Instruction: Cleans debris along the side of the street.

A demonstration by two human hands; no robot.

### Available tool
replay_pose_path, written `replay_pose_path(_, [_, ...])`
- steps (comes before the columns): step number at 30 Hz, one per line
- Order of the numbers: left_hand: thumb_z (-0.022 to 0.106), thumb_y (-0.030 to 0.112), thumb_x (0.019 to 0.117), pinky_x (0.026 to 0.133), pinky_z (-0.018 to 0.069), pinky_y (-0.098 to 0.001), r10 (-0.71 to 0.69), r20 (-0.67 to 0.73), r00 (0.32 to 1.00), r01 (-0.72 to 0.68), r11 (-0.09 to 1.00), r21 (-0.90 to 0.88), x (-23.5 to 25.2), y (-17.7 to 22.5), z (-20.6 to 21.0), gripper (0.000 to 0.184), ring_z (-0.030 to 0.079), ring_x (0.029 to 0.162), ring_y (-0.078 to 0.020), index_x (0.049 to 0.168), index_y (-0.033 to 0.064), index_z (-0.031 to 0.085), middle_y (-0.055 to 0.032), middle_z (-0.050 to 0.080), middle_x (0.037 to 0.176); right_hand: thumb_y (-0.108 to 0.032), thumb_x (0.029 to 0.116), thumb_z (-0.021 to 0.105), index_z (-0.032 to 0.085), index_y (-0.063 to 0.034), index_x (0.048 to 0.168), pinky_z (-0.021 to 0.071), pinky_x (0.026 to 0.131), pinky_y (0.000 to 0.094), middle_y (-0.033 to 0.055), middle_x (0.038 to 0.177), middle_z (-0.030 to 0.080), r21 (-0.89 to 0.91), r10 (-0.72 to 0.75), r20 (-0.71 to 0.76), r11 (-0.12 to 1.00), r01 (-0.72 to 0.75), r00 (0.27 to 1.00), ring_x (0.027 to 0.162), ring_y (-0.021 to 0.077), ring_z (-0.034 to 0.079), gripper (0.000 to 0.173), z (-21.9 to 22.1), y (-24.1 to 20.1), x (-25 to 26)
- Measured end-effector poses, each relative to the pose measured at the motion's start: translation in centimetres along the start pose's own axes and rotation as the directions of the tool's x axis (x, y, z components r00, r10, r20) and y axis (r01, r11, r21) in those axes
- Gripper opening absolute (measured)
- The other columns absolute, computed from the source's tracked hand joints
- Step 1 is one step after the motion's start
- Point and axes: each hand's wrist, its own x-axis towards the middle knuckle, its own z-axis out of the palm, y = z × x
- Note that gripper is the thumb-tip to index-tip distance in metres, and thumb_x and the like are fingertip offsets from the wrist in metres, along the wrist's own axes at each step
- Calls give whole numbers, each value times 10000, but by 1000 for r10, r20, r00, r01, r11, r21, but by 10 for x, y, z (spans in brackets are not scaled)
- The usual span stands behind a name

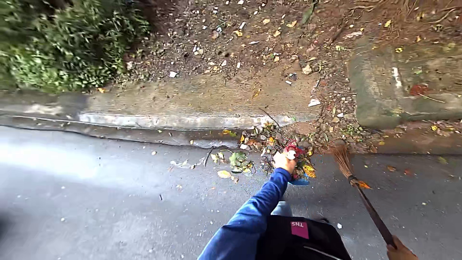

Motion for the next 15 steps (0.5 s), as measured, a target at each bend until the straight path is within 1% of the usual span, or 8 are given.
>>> replay_pose_path(2, [756,191,889,998,474,-649,88,3,996,-88,995,-44,9,-33,-22,380,649,1160,-417,1208,-5,690,-253,696,1184,-242,1078,487,438,-112,1572,464,1005,716,295,1377,618,-53,-36,86,998,41,996,1253,509,606,513,15,-36,-2])
replay_pose_path(4, [770,70,855,1003,507,-582,175,-90,980,-188,970,-153,29,-79,-71,331,679,1097,-373,1153,-54,696,-250,712,1124,-259,1077,518,459,-134,1570,437,1043,712,277,1401,614,-46,-96,135,994,103,986,1290,500,585,512,8,-46,-19])
replay_pose_path(6, [778,1,821,981,531,-533,230,-193,954,-267,944,-192,47,-130,-132,300,695,1040,-341,1090,-98,691,-251,717,1077,-261,1065,547,498,-105,1544,395,1058,753,293,1404,606,22,-136,82,991,135,987,1300,534,562,506,-8,-35,-49])
replay_pose_path(8, [779,-35,794,964,541,-521,250,-249,936,-305,928,-213,56,-175,-191,310,694,1016,-325,1075,-117,675,-249,713,1063,-267,1047,565,523,-94,1525,379,1036,785,308,1394,607,63,-100,1,993,100,995,1287,560,558,509,-17,-35,-82])
replay_pose_path(9, [779,-39,794,953,547,-524,244,-262,934,-304,927,-219,56,-191,-219,320,699,1001,-322,1083,-120,668,-249,714,1057,-275,1044,562,514,-107,1533,375,1037,785,305,1403,601,72,-57,-15,996,58,998,1295,558,551,520,-17,-43,-97])
replay_pose_path(11, [773,-24,781,915,568,-506,213,-288,934,-290,921,-260,53,-223,-264,361,704,961,-288,1102,-127,642,-234,713,1040,-269,1053,541,483,-123,1557,377,1048,771,303,1411,595,75,42,-26,996,-40,999,1305,552,544,528,-4,-79,-118])
replay_pose_path(13, [763,-3,737,841,587,-433,177,-336,925,-292,897,-332,53,-247,-297,398,697,892,-199,1092,-116,622,-176,715,990,-252,1068,510,472,-116,1559,416,1014,758,319,1362,618,42,120,-39,992,-119,992,1258,552,580,511,27,-138,-120])
replay_pose_path(15, [740,-18,703,747,589,-317,143,-383,913,-303,866,-398,57,-265,-323,360,670,801,-74,1035,-75,612,-65,703,911,-255,1079,492,493,-126,1537,454,989,736,311,1327,641,8,175,-9,985,-175,985,1226,530,612,476,71,-204,-110])
